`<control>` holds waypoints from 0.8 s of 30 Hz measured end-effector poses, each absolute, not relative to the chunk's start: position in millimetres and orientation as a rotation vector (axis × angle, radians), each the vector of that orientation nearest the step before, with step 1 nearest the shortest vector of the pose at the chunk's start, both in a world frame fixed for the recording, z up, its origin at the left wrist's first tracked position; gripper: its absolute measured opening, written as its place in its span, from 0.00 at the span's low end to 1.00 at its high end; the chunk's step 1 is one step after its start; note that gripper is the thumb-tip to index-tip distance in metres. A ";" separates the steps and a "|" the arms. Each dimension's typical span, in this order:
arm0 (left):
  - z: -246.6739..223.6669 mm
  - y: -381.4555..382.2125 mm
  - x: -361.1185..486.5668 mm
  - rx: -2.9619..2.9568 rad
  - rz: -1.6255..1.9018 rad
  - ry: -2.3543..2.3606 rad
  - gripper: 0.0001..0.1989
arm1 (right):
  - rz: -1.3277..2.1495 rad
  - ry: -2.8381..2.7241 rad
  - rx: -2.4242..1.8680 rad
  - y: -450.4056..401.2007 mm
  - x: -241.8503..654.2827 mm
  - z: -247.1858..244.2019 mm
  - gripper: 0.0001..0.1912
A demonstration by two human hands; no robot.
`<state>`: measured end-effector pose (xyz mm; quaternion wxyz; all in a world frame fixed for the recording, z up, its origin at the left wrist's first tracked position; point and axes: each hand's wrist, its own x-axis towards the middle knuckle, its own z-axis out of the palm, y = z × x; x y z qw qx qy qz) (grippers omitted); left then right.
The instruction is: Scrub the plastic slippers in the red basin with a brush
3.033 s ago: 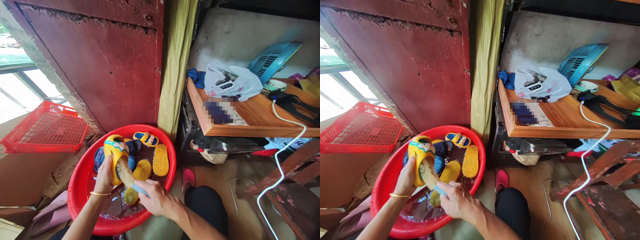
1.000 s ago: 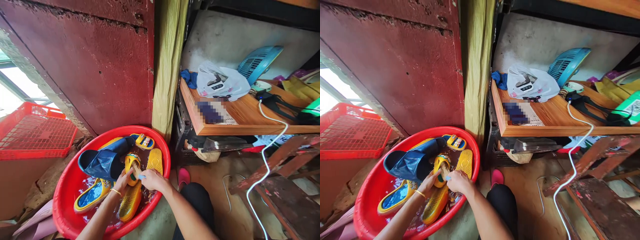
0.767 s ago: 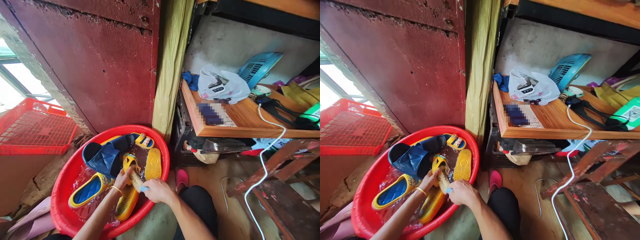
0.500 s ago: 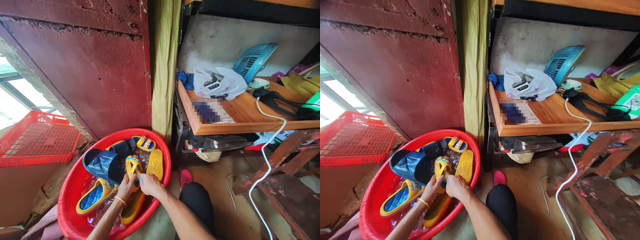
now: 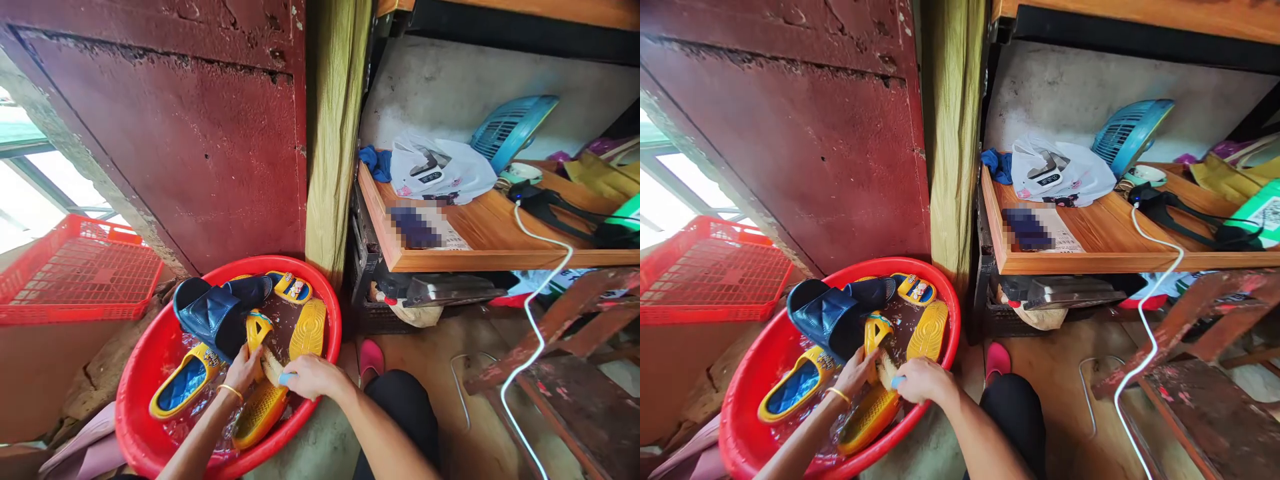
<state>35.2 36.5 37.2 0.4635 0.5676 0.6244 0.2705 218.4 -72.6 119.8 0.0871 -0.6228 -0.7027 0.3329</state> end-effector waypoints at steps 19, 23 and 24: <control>160.9 18.3 -23.9 1.607 0.812 1.459 0.22 | 1.529 -1.476 -1.385 -117.9 330.9 155.9 0.26; 169.2 39.6 -45.5 1.403 0.886 1.529 0.26 | 1.354 -1.315 -1.363 -107.3 329.1 141.2 0.30; 165.1 46.2 -52.8 1.414 0.896 1.608 0.26 | 1.311 -1.267 -1.376 -104.0 328.3 138.7 0.30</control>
